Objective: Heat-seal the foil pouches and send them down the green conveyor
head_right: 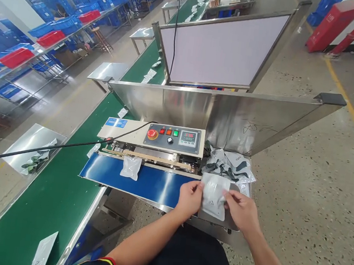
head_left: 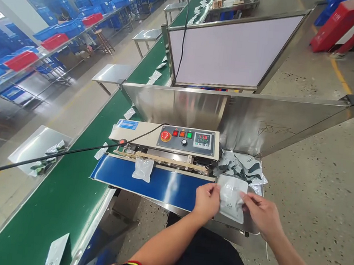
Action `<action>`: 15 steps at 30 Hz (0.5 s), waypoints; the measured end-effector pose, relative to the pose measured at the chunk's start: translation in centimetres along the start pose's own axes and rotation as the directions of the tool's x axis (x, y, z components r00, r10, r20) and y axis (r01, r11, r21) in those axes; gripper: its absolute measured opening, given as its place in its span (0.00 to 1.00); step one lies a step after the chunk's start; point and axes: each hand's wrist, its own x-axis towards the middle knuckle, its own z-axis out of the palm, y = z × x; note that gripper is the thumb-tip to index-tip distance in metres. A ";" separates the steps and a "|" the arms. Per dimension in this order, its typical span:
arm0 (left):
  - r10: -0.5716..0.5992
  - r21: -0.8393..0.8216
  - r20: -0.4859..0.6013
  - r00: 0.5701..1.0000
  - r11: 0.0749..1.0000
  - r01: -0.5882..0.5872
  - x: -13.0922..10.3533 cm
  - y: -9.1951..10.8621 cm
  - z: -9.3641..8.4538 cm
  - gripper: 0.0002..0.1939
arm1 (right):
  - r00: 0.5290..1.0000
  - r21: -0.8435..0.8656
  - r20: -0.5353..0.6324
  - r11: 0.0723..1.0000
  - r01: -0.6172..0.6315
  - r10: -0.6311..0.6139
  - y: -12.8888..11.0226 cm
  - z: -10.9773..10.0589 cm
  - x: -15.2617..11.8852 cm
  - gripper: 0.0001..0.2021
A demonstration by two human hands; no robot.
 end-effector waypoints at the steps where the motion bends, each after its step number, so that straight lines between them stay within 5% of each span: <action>1: -0.082 -0.037 -0.015 0.996 0.996 0.082 0.5 -0.2 -0.4 0.30 | 0.998 0.059 -0.022 0.997 -0.055 0.056 0.2 0.9 0.1 0.27; 4: -0.267 -0.189 -0.064 0.962 0.949 0.251 2.0 -0.4 -2.0 0.33 | 0.985 0.204 0.036 0.963 -0.174 0.171 -0.3 3.8 0.7 0.27; 8: -0.303 -0.266 -0.139 0.943 0.928 0.259 3.3 -0.3 -4.8 0.32 | 0.949 0.162 0.220 0.951 -0.264 0.226 -2.1 5.4 2.8 0.26; 10: -0.293 -0.280 -0.168 0.941 0.930 0.239 3.2 -0.2 -6.7 0.32 | 0.954 -0.049 0.222 0.980 -0.195 0.201 -3.4 4.9 5.1 0.23; 12: -0.246 -0.290 -0.266 0.932 0.942 0.166 2.6 -0.3 -8.8 0.30 | 0.990 -0.323 0.103 0.945 -0.055 0.093 -5.1 4.3 8.6 0.20; 15: -0.148 -0.251 -0.550 0.822 0.968 0.007 0.8 -0.1 -11.4 0.31 | 0.990 -0.605 -0.011 0.790 0.104 -0.139 -7.5 4.7 14.2 0.15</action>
